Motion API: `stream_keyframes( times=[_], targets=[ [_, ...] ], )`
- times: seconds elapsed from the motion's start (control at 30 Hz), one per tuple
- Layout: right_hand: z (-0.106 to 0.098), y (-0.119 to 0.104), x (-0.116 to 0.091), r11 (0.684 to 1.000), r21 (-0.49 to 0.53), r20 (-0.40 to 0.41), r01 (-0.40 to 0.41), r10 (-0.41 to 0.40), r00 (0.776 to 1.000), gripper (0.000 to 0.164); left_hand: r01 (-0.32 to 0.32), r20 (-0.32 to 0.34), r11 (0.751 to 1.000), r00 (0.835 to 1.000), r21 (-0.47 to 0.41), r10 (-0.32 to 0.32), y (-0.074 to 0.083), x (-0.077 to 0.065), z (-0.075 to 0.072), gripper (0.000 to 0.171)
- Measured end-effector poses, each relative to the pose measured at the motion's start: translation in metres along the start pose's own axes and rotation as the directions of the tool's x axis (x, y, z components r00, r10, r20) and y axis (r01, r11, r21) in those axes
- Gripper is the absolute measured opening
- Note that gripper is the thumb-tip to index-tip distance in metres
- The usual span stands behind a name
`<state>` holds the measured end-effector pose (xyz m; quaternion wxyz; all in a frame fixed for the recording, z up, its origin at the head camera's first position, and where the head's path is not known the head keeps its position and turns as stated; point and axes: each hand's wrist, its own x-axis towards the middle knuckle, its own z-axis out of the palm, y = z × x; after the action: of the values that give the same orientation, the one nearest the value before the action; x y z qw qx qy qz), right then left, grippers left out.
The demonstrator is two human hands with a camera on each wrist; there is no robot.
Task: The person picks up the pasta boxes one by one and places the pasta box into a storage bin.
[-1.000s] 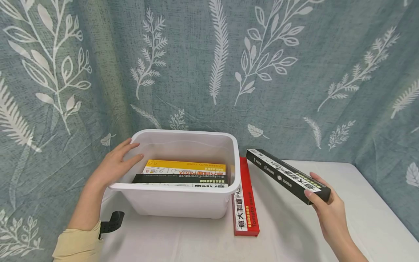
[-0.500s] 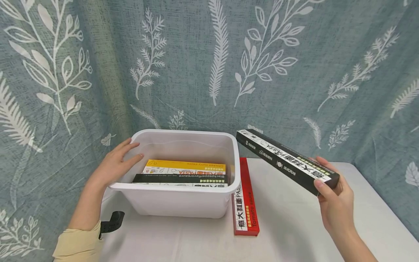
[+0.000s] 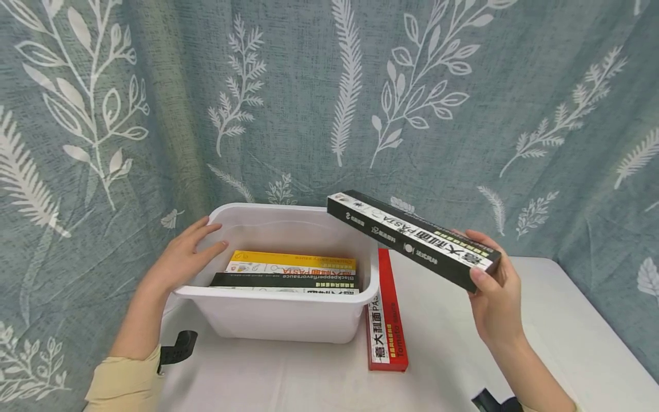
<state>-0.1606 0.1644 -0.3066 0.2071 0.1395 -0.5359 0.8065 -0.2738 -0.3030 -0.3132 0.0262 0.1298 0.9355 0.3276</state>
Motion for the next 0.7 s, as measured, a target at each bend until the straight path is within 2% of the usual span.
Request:
stream_keyframes(
  times=[0.27, 0.47, 0.7],
  targets=[
    [0.025, 0.021, 0.011, 0.983, -0.185, 0.078, -0.012, 0.027, 0.997, 0.045, 0.004, -0.002, 1.0, 1.0, -0.012, -0.004, 0.001, -0.003, 0.001, 0.07],
    [0.036, 0.039, 0.019, 0.978, -0.207, 0.166, -0.022, 0.057, 0.985, 0.048, 0.004, -0.007, 1.0, 1.0, -0.016, -0.004, 0.003, -0.007, 0.002, 0.07],
    [0.044, 0.052, 0.031, 0.977, -0.19, 0.229, -0.094, 0.137, 0.964, 0.057, 0.013, -0.019, 1.0, 1.0, -0.016, -0.013, 0.005, -0.011, 0.001, 0.07]
  ],
)
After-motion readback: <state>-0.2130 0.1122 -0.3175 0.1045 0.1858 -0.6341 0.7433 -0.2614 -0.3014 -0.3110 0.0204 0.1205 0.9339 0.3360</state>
